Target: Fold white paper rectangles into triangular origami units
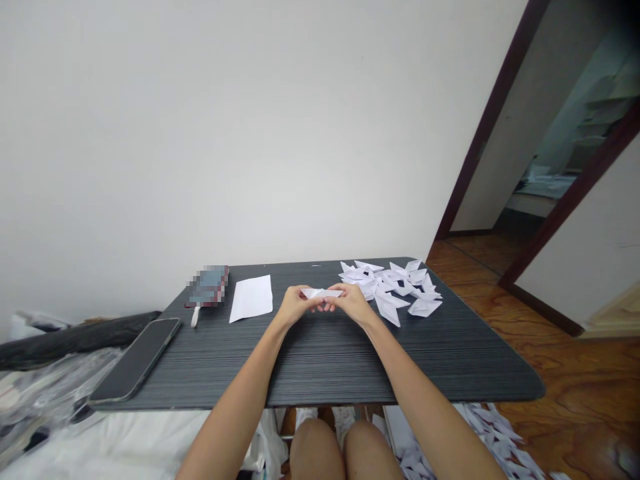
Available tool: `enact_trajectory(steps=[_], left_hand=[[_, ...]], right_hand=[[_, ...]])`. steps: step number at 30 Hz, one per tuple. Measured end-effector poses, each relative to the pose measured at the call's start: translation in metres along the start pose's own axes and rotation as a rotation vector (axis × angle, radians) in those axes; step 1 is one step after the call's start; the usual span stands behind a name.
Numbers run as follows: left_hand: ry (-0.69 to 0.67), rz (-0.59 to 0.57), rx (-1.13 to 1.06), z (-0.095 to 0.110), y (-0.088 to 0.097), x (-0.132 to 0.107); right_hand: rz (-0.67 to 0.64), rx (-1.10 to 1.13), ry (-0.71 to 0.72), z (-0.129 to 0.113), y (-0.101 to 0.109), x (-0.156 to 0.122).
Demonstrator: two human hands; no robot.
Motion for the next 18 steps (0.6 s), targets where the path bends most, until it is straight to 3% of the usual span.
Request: enact_trajectory(steps=[4, 13, 18], left_hand=[[-0.001, 0.0, 0.041, -0.001, -0.002, -0.001], [0.176, 0.009, -0.222, -0.02, -0.002, 0.0], [0.164, 0.098, -0.22, -0.019, 0.014, -0.001]], right_hand=[[-0.019, -0.08, 0.047, -0.001, -0.002, 0.001], [-0.11, -0.012, -0.066, 0.002, -0.01, -0.003], [-0.156, -0.055, -0.074, 0.001, -0.012, -0.006]])
Point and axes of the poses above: each hand's wrist, its own x-axis towards the middle knuckle, its own y-axis out of the back of the hand, z = x × y, the point moved 10 cm from there along x, towards the middle knuckle, and after that the axes turned 9 degrees about -x, right-handed, at the moved point
